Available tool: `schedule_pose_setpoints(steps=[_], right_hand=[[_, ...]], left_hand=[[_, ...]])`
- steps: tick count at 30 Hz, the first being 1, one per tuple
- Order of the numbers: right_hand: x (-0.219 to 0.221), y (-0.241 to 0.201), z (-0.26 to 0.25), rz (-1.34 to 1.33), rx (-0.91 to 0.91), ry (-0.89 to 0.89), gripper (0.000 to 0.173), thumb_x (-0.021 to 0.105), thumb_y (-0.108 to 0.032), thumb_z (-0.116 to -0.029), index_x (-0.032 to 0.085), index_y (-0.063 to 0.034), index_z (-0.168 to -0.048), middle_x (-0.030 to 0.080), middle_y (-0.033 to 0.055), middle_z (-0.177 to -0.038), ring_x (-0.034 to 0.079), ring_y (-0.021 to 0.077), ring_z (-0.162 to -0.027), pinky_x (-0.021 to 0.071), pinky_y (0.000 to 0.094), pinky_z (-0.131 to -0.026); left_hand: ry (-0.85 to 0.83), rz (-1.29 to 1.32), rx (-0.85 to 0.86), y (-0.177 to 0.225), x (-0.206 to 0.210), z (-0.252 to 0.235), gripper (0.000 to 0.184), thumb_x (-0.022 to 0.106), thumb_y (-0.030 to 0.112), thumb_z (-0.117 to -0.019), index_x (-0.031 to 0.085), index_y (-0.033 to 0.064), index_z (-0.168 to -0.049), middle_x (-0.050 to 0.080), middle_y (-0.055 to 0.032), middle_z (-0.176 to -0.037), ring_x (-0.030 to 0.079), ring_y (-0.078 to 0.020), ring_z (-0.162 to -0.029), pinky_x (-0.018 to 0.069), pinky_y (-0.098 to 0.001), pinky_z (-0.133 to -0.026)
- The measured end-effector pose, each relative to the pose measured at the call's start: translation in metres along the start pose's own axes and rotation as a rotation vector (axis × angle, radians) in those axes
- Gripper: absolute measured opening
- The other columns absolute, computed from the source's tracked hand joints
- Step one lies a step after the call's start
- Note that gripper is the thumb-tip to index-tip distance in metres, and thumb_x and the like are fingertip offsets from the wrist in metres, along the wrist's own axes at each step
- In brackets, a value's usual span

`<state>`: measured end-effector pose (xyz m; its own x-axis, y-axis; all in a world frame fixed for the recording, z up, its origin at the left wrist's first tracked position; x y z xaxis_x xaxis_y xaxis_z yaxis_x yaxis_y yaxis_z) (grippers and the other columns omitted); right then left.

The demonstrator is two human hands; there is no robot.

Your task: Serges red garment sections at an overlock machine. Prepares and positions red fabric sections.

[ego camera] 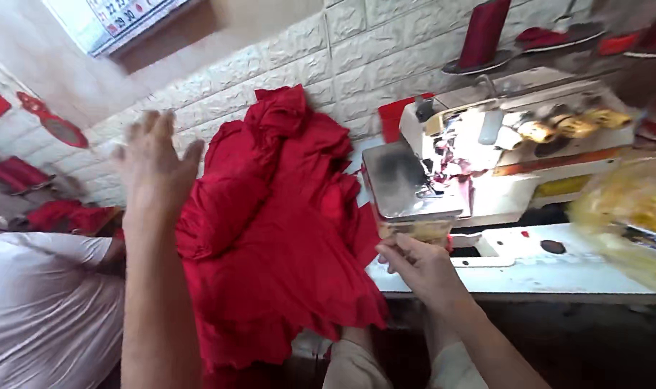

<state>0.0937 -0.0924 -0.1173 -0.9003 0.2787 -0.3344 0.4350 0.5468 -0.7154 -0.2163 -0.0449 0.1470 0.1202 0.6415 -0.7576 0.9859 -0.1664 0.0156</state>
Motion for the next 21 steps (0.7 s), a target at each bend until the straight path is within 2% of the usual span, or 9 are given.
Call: schedule_pose_setpoints(steps=[3,6,7,10,13,15,17,18,21], right_hand=[[0.027,-0.01,-0.014,0.039,-0.042,-0.025,0.023,0.061,-0.023,-0.1,0.074,-0.0057,-0.106,0.073,0.0077,-0.098,0.07,0.014,-0.082,0.0592,0.0304,-0.075],[0.049,-0.009,-0.027,0.19,0.127,-0.216,0.033,0.06,-0.028,-0.1028,0.071,-0.0028,-0.12,0.071,0.016,-0.115,0.07,0.0326,-0.102,0.0549,0.0543,-0.089],[0.055,-0.008,-0.028,0.227,0.13,-0.221,0.03,0.061,-0.027,-0.1024,0.073,-0.0031,-0.116,0.071,0.0158,-0.112,0.07,0.0338,-0.101,0.0546,0.0561,-0.088],[0.06,-0.009,-0.025,0.354,-0.125,0.095,0.021,0.061,-0.022,-0.0963,0.076,-0.0074,-0.096,0.073,0.0104,-0.092,0.072,0.0296,-0.083,0.0589,0.0488,-0.069],[0.048,-0.022,-0.025,0.209,-0.152,0.245,0.023,0.052,-0.016,-0.0993,0.07,-0.0009,-0.098,0.068,0.0085,-0.081,0.067,0.0188,-0.067,0.0557,0.0339,-0.058],[0.04,-0.029,-0.025,-0.243,0.067,0.071,0.018,0.048,-0.016,-0.1045,0.062,-0.0043,-0.103,0.058,-0.0017,-0.078,0.056,0.0032,-0.066,0.0473,0.0185,-0.06],[0.031,-0.039,-0.02,-0.689,0.292,-0.196,0.013,0.055,-0.015,-0.1016,0.063,-0.0069,-0.107,0.066,-0.0045,-0.084,0.063,0.0017,-0.074,0.0547,0.0192,-0.068],[0.028,-0.044,-0.014,-0.786,0.332,-0.314,0.015,0.06,-0.016,-0.0983,0.063,-0.0088,-0.111,0.069,-0.0057,-0.085,0.066,0.0018,-0.074,0.0567,0.0208,-0.068],[0.013,-0.055,0.006,-0.868,0.253,-0.531,0.025,0.067,-0.014,-0.0946,0.062,-0.0158,-0.119,0.074,-0.0076,-0.083,0.069,0.0002,-0.07,0.0577,0.0189,-0.062]], left_hand=[[-0.145,0.071,-0.001,-0.011,0.034,0.011,0.056,0.062,0.04,-0.1016,0.058,-0.0005,-0.14,0.058,-0.0294,-0.139,0.051,-0.0527,-0.131,0.0326,-0.0785,-0.104],[-0.213,0.045,-0.045,-0.019,0.063,0.025,0.058,0.066,0.04,-0.0991,0.058,0.0001,-0.14,0.06,-0.0297,-0.134,0.054,-0.053,-0.127,0.0346,-0.078,-0.102],[-0.249,0.035,-0.076,-0.024,0.073,0.028,0.059,0.067,0.04,-0.0986,0.058,0.0009,-0.141,0.061,-0.0292,-0.133,0.054,-0.0526,-0.127,0.0354,-0.0775,-0.102],[-0.35,0.052,-0.139,-0.045,0.098,0.032,0.057,0.063,0.043,-0.1011,0.059,0.0012,-0.14,0.063,-0.0275,-0.132,0.055,-0.0485,-0.128,0.0388,-0.0727,-0.103],[-0.32,0.076,-0.128,-0.049,0.101,0.036,0.057,0.061,0.043,-0.1018,0.059,-0.0001,-0.139,0.061,-0.0253,-0.136,0.052,-0.046,-0.133,0.0359,-0.0725,-0.106],[-0.203,0.073,-0.095,-0.038,0.094,0.045,0.052,0.066,0.035,-0.0997,0.062,-0.0036,-0.134,0.06,-0.0272,-0.135,0.052,-0.0495,-0.131,0.0344,-0.0763,-0.104],[-0.082,0.121,-0.03,-0.007,0.076,0.06,0.044,0.068,0.024,-0.0983,0.063,-0.0069,-0.13,0.06,-0.03,-0.134,0.053,-0.052,-0.127,0.0384,-0.0741,-0.101],[-0.048,0.175,0.014,0.013,0.067,0.07,0.041,0.065,0.022,-0.0994,0.064,-0.006,-0.13,0.063,-0.0282,-0.131,0.058,-0.0493,-0.12,0.0435,-0.0698,-0.097],[-0.158,0.519,0.207,0.079,0.06,0.104,0.037,0.05,0.028,-0.1071,0.068,0.0034,-0.128,0.073,-0.0115,-0.114,0.07,-0.0204,-0.093,0.0581,-0.0408,-0.082]])
Point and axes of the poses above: each hand's wrist, its own z-axis away from the middle knuckle, its own x-axis out of the palm, y = z × x, the point moved 4 cm from there along -z, towards the middle knuckle
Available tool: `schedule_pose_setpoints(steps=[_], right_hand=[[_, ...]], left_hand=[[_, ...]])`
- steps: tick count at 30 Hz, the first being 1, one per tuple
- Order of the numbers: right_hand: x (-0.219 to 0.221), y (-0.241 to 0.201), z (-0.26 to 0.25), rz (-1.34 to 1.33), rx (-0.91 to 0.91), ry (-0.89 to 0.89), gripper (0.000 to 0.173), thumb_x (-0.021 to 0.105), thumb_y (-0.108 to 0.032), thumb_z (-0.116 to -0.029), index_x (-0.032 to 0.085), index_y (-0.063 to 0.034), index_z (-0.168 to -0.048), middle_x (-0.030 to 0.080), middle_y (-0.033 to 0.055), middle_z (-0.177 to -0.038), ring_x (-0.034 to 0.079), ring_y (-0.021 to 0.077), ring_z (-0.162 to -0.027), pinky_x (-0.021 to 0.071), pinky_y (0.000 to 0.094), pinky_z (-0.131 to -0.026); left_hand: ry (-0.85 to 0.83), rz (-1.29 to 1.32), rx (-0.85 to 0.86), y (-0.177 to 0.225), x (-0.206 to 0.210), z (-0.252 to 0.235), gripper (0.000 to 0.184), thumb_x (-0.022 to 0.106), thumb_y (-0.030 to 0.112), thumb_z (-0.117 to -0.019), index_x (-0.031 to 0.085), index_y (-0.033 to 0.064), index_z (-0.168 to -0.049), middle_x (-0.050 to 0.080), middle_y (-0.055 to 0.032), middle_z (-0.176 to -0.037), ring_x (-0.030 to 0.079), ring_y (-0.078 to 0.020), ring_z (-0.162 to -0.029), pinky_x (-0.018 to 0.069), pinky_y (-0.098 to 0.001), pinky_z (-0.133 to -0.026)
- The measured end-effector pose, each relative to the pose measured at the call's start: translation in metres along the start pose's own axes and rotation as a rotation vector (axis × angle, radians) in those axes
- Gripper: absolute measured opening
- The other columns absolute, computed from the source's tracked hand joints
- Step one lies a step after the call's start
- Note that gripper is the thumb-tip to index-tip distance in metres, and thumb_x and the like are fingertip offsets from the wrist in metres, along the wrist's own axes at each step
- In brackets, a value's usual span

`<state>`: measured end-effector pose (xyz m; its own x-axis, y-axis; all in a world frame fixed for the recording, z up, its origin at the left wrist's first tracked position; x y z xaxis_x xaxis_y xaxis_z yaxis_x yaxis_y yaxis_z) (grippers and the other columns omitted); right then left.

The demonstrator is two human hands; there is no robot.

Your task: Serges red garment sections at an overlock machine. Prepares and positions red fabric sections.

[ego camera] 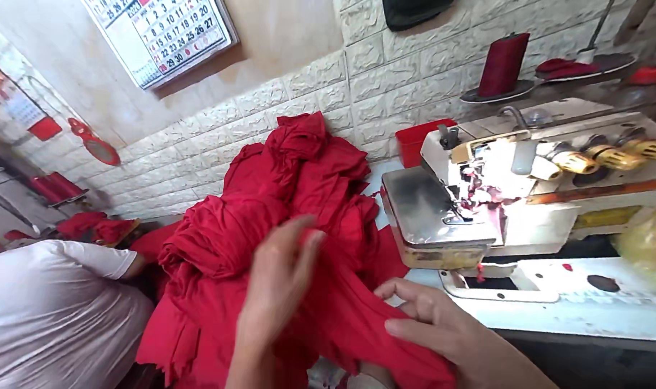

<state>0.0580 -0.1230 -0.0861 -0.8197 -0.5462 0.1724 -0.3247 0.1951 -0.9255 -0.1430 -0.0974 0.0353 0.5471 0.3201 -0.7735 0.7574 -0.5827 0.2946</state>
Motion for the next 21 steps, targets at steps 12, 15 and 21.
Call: schedule_pose_setpoints(steps=[12,15,21], right_hand=[[-0.056,0.016,0.06,0.229,0.005,0.369,0.015,0.059,-0.025,-0.1017,0.07,-0.0153,-0.096,0.064,-0.0114,-0.07,0.057,-0.0026,-0.059,0.0493,0.0164,-0.057],[-0.054,0.03,0.052,0.137,-0.008,0.494,0.02,0.05,-0.02,-0.1065,0.065,-0.0071,-0.105,0.066,-0.0051,-0.078,0.06,0.0026,-0.065,0.0531,0.0206,-0.061],[-0.049,0.034,0.039,0.22,0.012,0.365,0.019,0.064,-0.023,-0.0997,0.067,-0.0051,-0.095,0.064,-0.0037,-0.081,0.061,0.0007,-0.072,0.0523,0.0208,-0.067]], left_hand=[[0.051,0.118,0.061,0.014,0.068,-0.044,0.014,0.071,0.022,-0.096,0.075,0.0089,-0.093,0.067,-0.0018,-0.088,0.064,-0.0101,-0.075,0.054,-0.0306,-0.068],[-0.038,0.079,-0.068,0.011,0.116,-0.043,0.041,0.072,0.018,-0.0955,0.063,-0.0025,-0.13,0.058,-0.0259,-0.133,0.062,-0.0414,-0.116,0.0522,-0.0587,-0.096],[0.124,0.238,-0.003,0.028,0.114,0.009,0.042,0.055,0.038,-0.1036,0.07,0.0066,-0.08,0.065,-0.0025,-0.074,0.062,-0.0129,-0.067,0.0509,-0.0356,-0.063]])
Point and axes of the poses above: each hand's wrist, its own z-axis away from the middle knuckle, its own x-axis out of the palm, y = z × x, the point moved 4 cm from there along -z, towards the middle knuckle
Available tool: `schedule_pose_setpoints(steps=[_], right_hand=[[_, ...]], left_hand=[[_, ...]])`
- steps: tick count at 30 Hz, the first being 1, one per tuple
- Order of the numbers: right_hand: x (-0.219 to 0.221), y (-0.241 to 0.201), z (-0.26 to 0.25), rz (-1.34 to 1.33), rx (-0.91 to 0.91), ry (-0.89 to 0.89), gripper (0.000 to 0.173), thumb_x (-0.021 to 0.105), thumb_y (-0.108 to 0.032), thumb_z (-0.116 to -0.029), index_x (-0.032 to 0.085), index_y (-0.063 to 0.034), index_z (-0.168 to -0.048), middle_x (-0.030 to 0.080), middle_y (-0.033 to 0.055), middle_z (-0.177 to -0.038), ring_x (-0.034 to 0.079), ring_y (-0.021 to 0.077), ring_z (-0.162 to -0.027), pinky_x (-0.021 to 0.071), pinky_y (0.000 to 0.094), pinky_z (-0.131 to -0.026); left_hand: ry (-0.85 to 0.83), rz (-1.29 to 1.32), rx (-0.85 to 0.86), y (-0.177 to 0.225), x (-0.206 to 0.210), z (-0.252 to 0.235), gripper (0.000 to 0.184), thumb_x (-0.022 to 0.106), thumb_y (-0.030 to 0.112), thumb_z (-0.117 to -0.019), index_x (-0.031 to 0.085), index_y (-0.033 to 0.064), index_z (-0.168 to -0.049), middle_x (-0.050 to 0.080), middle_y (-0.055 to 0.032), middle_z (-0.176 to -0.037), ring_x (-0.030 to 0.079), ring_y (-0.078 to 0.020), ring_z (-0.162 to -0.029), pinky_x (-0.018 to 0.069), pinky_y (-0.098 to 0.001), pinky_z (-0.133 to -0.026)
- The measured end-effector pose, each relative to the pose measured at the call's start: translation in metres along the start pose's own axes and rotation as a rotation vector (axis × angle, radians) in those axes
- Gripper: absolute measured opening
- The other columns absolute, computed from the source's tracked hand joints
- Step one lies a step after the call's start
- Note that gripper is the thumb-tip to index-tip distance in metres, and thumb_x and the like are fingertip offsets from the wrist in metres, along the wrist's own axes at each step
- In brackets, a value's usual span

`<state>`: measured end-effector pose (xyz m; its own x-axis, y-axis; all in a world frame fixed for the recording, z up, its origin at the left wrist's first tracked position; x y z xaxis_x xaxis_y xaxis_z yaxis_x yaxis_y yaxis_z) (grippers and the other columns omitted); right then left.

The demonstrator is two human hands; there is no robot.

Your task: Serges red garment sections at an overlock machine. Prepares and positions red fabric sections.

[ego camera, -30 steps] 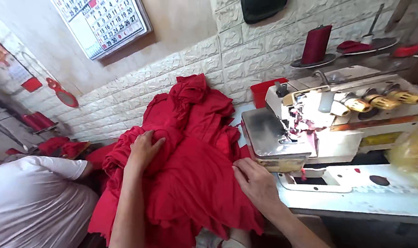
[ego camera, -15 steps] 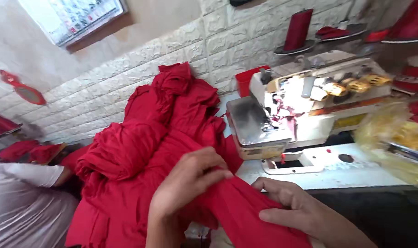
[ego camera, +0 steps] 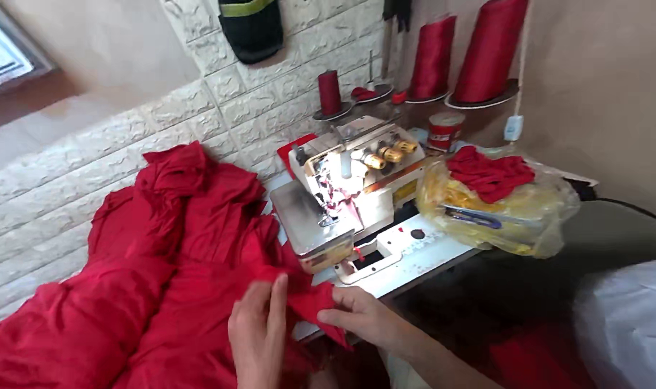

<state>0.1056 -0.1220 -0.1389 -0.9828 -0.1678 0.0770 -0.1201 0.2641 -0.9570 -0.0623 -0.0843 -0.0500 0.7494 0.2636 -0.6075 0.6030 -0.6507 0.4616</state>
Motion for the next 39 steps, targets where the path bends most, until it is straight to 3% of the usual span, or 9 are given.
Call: schedule_pose_setpoints(steps=[5,10,14,17,26,29,33,36,39], right_hand=[[0.012,-0.009,-0.017,0.155,-0.143,0.034,0.037,0.065,-0.034,-0.0993,0.067,-0.0009,-0.083,0.063,0.0039,-0.079,0.059,0.0063,-0.074,0.0483,0.0273,-0.068],[0.017,-0.023,-0.017,0.436,-0.356,0.355,0.039,0.061,-0.033,-0.1023,0.063,-0.0025,-0.078,0.06,0.0062,-0.074,0.056,0.0128,-0.071,0.0422,0.034,-0.073],[0.035,-0.04,-0.006,0.872,-0.629,0.494,0.015,0.07,-0.018,-0.0857,0.061,-0.0109,-0.077,0.064,0.0028,-0.07,0.062,0.0154,-0.066,0.0464,0.0344,-0.07],[0.039,-0.049,0.003,1.057,-0.483,0.459,0.015,0.076,-0.014,-0.0747,0.066,-0.0069,-0.084,0.062,0.0035,-0.062,0.063,0.0202,-0.054,0.0498,0.0377,-0.051],[-0.002,0.013,-0.004,-0.184,-0.145,0.243,0.014,0.057,-0.007,-0.1012,0.07,-0.0063,-0.104,0.071,-0.0029,-0.096,0.065,0.0028,-0.088,0.0549,0.0218,-0.082],[-0.012,0.017,-0.003,-0.075,-0.167,0.219,0.026,0.051,-0.015,-0.1039,0.074,-0.0082,-0.094,0.069,0.0006,-0.116,0.061,0.0096,-0.115,0.0511,0.0288,-0.101],[-0.02,0.019,-0.002,0.784,-0.163,0.379,0.034,0.062,-0.031,-0.0966,0.069,-0.0113,-0.07,0.07,0.0047,-0.11,0.06,0.0227,-0.111,0.0418,0.0489,-0.09],[-0.016,0.025,-0.002,1.125,-0.162,0.438,0.032,0.068,-0.034,-0.0899,0.068,-0.01,-0.069,0.071,0.0108,-0.103,0.062,0.0332,-0.109,0.0409,0.0572,-0.085],[-0.011,0.025,0.0,1.148,-0.167,0.474,0.024,0.071,-0.032,-0.0882,0.068,-0.0096,-0.078,0.071,0.0111,-0.103,0.062,0.0328,-0.112,0.0403,0.0577,-0.089]], left_hand=[[-0.388,0.275,-0.091,-0.004,0.018,0.038,0.043,0.082,0.042,-0.0814,0.068,0.0032,-0.094,0.064,-0.002,-0.086,0.058,-0.0035,-0.069,0.0526,-0.0229,-0.063],[-0.02,0.761,-0.247,-0.005,0.015,0.046,0.015,0.061,-0.005,-0.0953,0.069,0.005,-0.102,0.074,0.0059,-0.08,0.067,-0.0008,-0.064,0.0579,-0.0189,-0.06],[0.199,0.212,-0.069,-0.013,0.011,0.043,0.01,0.063,0.009,-0.084,0.059,0.0029,-0.077,0.061,-0.0012,-0.082,0.059,-0.0047,-0.083,0.0483,-0.0194,-0.076],[0.301,-0.028,-0.131,-0.019,-0.006,0.033,0.019,0.058,0.012,-0.0862,0.058,0.0013,-0.07,0.053,-0.0005,-0.065,0.053,-0.0018,-0.062,0.0434,-0.0178,-0.057],[-0.004,1.232,-0.584,-0.047,0.011,0.037,0.012,0.061,-0.003,-0.0938,0.07,0.0033,-0.097,0.075,-0.0054,-0.089,0.071,-0.0088,-0.081,0.0602,-0.0269,-0.077],[-0.062,1.128,-0.535,-0.046,0.009,0.04,0.01,0.062,0.0,-0.0943,0.07,0.0038,-0.098,0.072,-0.0009,-0.077,0.069,-0.0064,-0.073,0.0592,-0.0249,-0.073],[-0.082,0.42,-0.333,-0.048,0.024,0.053,0.011,0.067,0.013,-0.0947,0.065,0.0062,-0.104,0.053,0.0095,-0.059,0.049,-0.0003,-0.053,0.0445,-0.0187,-0.055],[-0.031,-0.151,-0.113,-0.051,0.046,0.063,0.027,0.071,0.021,-0.0932,0.07,-0.0002,-0.11,0.07,-0.0077,-0.083,0.065,-0.0268,-0.08,0.0511,-0.0488,-0.078],[0.065,-0.22,0.113,-0.055,0.054,0.069,0.01,0.067,0.012,-0.0926,0.071,0.005,-0.098,0.069,-0.015,-0.111,0.063,-0.0321,-0.101,0.0487,-0.045,-0.089]])
Point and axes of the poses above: each hand's wrist, its own z-axis away from the middle knuckle, its own x-axis out of the palm, y = z × x, the point moved 4 cm from there along -z, towards the middle knuckle
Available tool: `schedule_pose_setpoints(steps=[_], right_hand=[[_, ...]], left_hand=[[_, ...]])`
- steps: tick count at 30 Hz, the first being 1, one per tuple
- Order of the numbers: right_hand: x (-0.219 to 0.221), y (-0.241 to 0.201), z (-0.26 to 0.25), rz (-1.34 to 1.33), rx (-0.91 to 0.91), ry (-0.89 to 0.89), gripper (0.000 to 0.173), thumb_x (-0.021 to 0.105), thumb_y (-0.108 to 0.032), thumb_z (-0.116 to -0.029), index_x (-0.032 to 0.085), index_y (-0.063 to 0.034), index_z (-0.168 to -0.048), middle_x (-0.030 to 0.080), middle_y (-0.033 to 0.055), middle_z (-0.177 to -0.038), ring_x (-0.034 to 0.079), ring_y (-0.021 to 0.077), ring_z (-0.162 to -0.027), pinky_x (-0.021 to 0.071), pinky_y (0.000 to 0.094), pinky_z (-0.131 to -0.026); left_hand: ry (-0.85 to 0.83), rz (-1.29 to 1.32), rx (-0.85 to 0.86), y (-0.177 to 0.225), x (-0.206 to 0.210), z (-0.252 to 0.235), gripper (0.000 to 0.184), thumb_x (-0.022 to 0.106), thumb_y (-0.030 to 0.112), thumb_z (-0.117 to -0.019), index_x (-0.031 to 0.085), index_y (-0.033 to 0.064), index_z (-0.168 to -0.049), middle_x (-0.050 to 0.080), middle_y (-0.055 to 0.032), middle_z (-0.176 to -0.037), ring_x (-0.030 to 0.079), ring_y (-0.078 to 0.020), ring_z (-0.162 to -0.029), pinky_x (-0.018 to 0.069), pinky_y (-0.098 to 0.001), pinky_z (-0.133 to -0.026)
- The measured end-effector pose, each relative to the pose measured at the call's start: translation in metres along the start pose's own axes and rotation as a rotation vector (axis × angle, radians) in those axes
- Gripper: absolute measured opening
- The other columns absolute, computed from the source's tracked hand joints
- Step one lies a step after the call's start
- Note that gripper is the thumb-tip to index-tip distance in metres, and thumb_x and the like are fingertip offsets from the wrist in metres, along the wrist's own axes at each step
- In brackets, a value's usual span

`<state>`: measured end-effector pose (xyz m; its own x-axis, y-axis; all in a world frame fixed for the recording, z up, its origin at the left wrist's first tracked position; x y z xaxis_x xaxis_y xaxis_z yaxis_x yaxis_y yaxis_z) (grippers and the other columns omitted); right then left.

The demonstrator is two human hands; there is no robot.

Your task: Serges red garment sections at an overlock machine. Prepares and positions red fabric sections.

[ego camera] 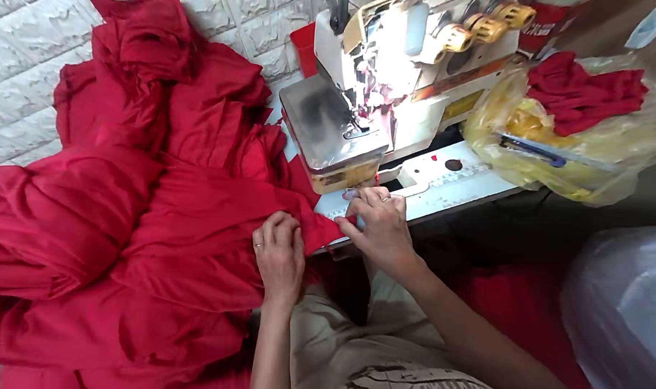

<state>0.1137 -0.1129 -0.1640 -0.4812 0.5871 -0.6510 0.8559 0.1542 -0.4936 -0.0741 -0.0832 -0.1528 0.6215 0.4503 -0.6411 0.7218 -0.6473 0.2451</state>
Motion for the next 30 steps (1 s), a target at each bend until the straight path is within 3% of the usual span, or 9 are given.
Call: schedule_pose_setpoints(steps=[2,4,6,10,14,19,24,27,30], right_hand=[[-0.002,-0.001,0.001,-0.015,0.003,0.011,0.019,0.072,-0.028,-0.0886,0.069,-0.0098,-0.093,0.072,0.0091,-0.104,0.064,0.0314,-0.111,0.0411,0.0584,-0.089],[-0.003,-0.001,0.0,-0.021,0.006,0.008,0.02,0.073,-0.026,-0.0881,0.07,-0.01,-0.099,0.072,0.0085,-0.105,0.064,0.0314,-0.112,0.0408,0.0587,-0.09],[-0.002,-0.001,0.001,-0.011,0.01,0.003,0.019,0.072,-0.026,-0.088,0.071,-0.0104,-0.098,0.071,0.0093,-0.107,0.063,0.0321,-0.113,0.0405,0.0584,-0.09],[-0.002,0.0,0.002,-0.004,0.005,0.021,0.018,0.071,-0.028,-0.0897,0.072,-0.0116,-0.096,0.072,0.0091,-0.108,0.063,0.0312,-0.115,0.0411,0.0579,-0.091],[-0.009,-0.002,0.005,-0.166,0.001,0.056,0.028,0.064,-0.036,-0.0979,0.074,-0.0106,-0.1,0.072,0.0078,-0.112,0.064,0.0271,-0.114,0.0437,0.0569,-0.095],[-0.055,0.029,-0.005,-0.243,0.036,0.261,0.027,0.06,-0.033,-0.102,0.075,-0.0103,-0.102,0.075,0.0028,-0.106,0.068,0.017,-0.103,0.0493,0.0451,-0.09],[-0.131,0.113,-0.027,0.033,0.262,0.378,0.024,0.059,-0.022,-0.1034,0.07,-0.0021,-0.113,0.071,0.0151,-0.108,0.07,0.0288,-0.097,0.0568,0.0505,-0.086],[-0.167,0.163,-0.043,0.212,0.508,0.361,0.022,0.057,-0.013,-0.1018,0.071,-0.0038,-0.117,0.068,0.0215,-0.117,0.062,0.0424,-0.114,0.045,0.0651,-0.097],[-0.179,0.201,-0.055,0.348,0.626,0.254,0.027,0.067,-0.002,-0.0904,0.073,-0.0037,-0.116,0.064,0.029,-0.122,0.053,0.0521,-0.123,0.0303,0.074,-0.108]], left_hand=[[-0.029,0.078,0.098,-0.003,0.0,0.002,0.017,0.063,0.008,-0.0931,0.076,0.0189,-0.089,0.068,-0.0121,-0.118,0.06,-0.0295,-0.111,0.0434,-0.0431,-0.097],[-0.133,0.115,0.152,-0.004,-0.001,0.003,0.038,0.061,0.003,-0.093,0.081,0.0345,-0.099,0.067,-0.0104,-0.126,0.058,-0.0293,-0.116,0.0396,-0.0459,-0.098],[-0.219,0.062,0.17,-0.002,-0.002,0.001,0.05,0.059,-0.001,-0.0915,0.08,0.0393,-0.112,0.065,-0.0093,-0.134,0.058,-0.0316,-0.117,0.0407,-0.05,-0.095],[-0.208,0.122,0.037,-0.002,-0.003,-0.007,0.044,0.05,0.002,-0.0964,0.067,0.012,-0.136,0.061,-0.0114,-0.138,0.056,-0.0298,-0.122,0.0441,-0.0472,-0.101],[-0.071,0.326,-0.057,0.008,-0.023,-0.018,0.032,0.051,0.004,-0.0985,0.07,-0.0015,-0.124,0.06,-0.0199,-0.136,0.058,-0.0237,-0.128,0.0491,-0.0334,-0.107],[0.006,0.315,0.07,0.029,-0.048,-0.029,0.03,0.055,0.009,-0.102,0.065,-0.0067,-0.126,0.056,-0.0262,-0.136,0.056,-0.0166,-0.126,0.0512,-0.0215,-0.097],[-0.002,0.368,0.071,0.024,-0.055,-0.028,0.031,0.048,0.005,-0.1042,0.058,-0.0177,-0.123,0.063,-0.0268,-0.117,0.063,-0.0092,-0.107,0.0512,-0.0187,-0.092],[-0.021,0.422,0.062,0.02,-0.054,-0.026,0.032,0.045,0.002,-0.1046,0.056,-0.0213,-0.123,0.066,-0.0247,-0.109,0.066,-0.0065,-0.098,0.0538,-0.0187,-0.088],[-0.038,0.446,0.055,0.022,-0.052,-0.025,0.03,0.045,0.0,-0.1043,0.058,-0.0225,-0.119,0.068,-0.0234,-0.103,0.068,-0.0042,-0.091,0.0549,-0.0173,-0.084]])
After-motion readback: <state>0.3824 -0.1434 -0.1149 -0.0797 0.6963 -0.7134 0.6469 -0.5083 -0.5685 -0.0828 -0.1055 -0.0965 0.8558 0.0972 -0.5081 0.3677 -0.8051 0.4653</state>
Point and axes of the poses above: each hand's wrist, its own z-axis away from the middle knuckle, its own x-axis out of the palm, y = z × x, the point moved 4 cm from there along -z, towards the middle knuckle
